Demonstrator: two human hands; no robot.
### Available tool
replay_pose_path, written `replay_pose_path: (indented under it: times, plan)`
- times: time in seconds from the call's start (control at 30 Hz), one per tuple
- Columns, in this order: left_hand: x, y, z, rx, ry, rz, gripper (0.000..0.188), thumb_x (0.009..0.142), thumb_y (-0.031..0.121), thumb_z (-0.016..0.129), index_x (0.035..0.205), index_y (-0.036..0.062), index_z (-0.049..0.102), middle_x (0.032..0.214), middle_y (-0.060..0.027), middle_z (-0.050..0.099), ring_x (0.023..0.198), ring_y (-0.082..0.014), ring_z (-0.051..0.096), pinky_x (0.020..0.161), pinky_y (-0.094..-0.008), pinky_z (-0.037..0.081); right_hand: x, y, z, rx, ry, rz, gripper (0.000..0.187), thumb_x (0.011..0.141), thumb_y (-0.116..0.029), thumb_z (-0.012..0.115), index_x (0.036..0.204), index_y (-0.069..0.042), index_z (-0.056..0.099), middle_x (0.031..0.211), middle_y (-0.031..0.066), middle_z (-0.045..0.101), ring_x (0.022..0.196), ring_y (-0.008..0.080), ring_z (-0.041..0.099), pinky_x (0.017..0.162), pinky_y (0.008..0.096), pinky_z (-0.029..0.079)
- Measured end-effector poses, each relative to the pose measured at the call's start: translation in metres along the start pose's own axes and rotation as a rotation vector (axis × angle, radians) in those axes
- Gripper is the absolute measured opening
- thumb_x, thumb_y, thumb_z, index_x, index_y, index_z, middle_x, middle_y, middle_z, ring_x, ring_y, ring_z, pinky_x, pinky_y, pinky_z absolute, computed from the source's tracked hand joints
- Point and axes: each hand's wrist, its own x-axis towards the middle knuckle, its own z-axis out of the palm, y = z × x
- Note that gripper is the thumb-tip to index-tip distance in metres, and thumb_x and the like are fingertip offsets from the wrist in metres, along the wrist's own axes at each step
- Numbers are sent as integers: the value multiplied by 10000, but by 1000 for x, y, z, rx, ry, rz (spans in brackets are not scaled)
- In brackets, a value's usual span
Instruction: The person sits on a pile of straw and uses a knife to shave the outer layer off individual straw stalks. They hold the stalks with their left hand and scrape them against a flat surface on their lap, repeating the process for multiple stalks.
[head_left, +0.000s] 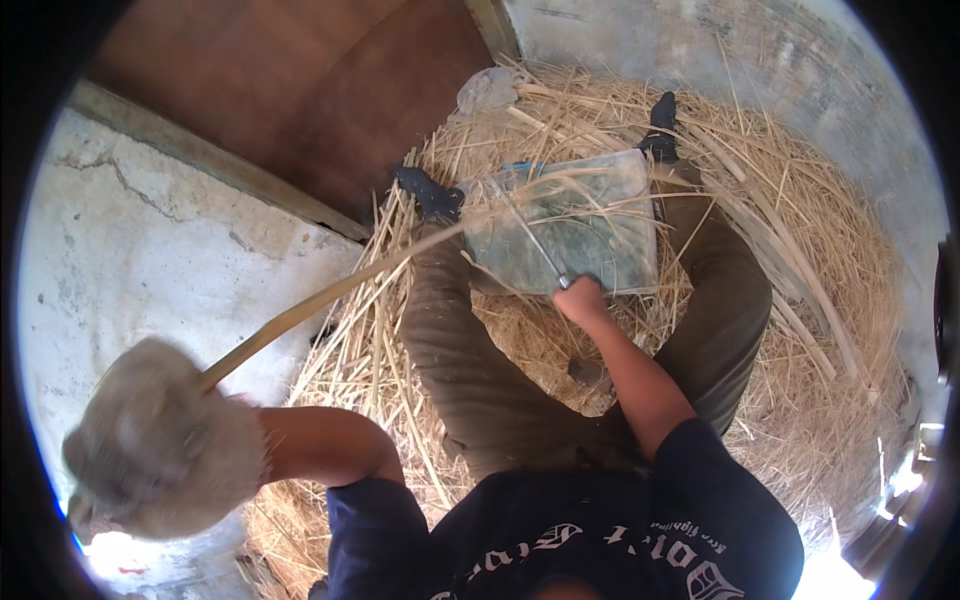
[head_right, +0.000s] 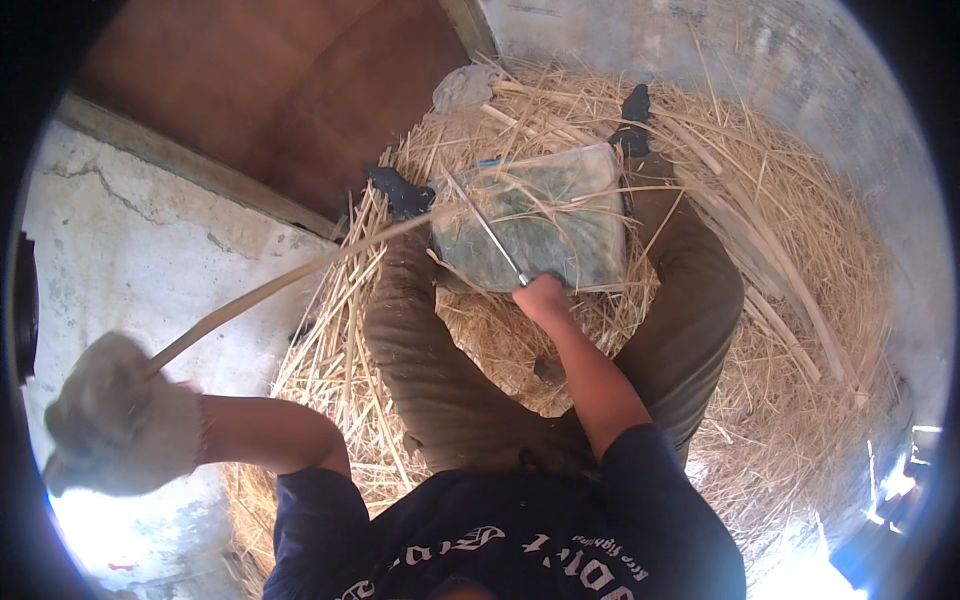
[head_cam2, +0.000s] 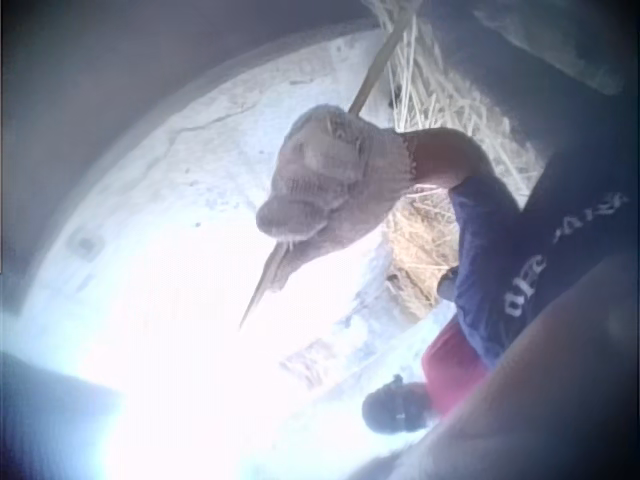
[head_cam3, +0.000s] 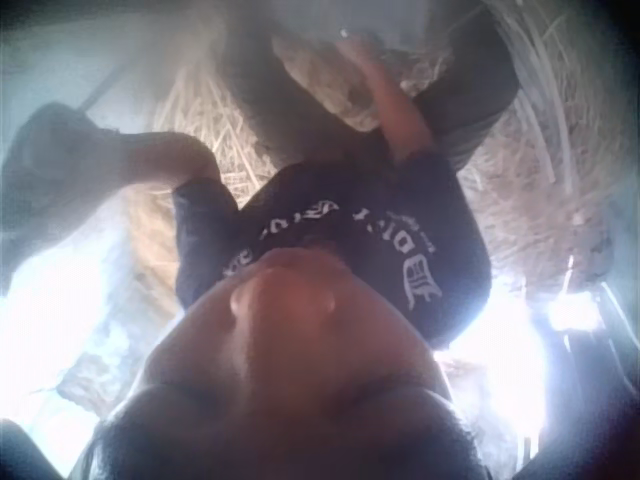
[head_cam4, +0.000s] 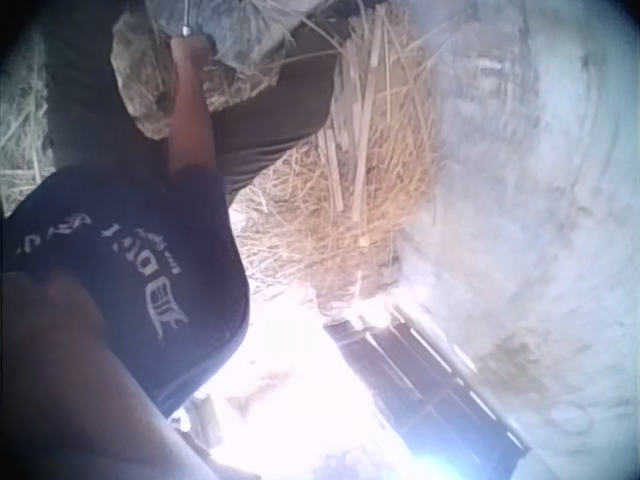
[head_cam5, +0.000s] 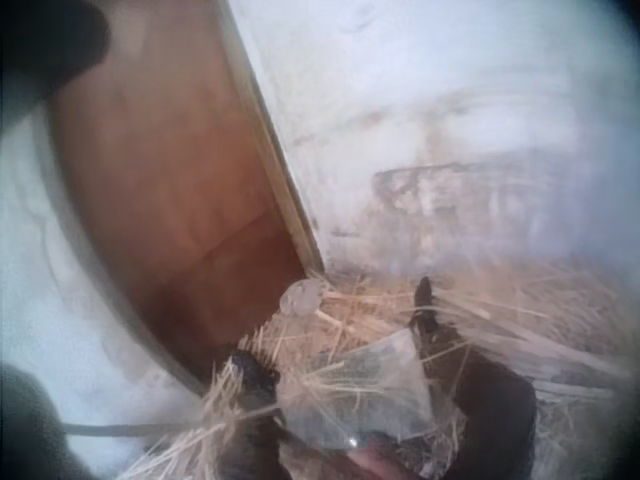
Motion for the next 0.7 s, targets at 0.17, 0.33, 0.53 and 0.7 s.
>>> replay_pose_path:
  times: [0.17, 0.33, 0.53, 0.7]
  plan:
    - [6, -54, -15, 185, 210, 81, 664, 920, 749, 514, 539, 215, 416, 440, 86, 337, 375, -63, 297, 394, -241, 262, -1, 4, 16, 113, -200, 24, 241, 784, -226, 660, 857, 2, 689, 785, 199, 668, 680, 335, 665, 620, 450, 524]
    - [2, -14, -20, 32, -16, 58, 627, 970, 683, 519, 549, 226, 431, 445, 99, 331, 386, -46, 279, 427, -223, 272, 13, 7, 26, 848, -824, 345, 219, 769, -198, 645, 640, -138, 478, 537, -44, 328, 413, 130, 334, 404, 337, 295]
    - [-30, 19, 24, 189, -94, 339, 531, 1013, 568, 502, 618, 214, 508, 469, 100, 417, 401, -20, 394, 468, -188, 299, -32, -47, -1, 188, 60, -243, 317, 800, -296, 704, 754, 17, 691, 703, 217, 676, 722, 386, 695, 681, 446, 547]
    - [-35, 28, 41, 423, -20, 515, 508, 1018, 474, 514, 601, 185, 482, 467, 86, 434, 388, -65, 411, 432, -211, 291, -73, -92, -37, 134, 171, -576, 317, 788, -304, 718, 788, 13, 703, 731, 216, 693, 735, 383, 706, 692, 457, 550]
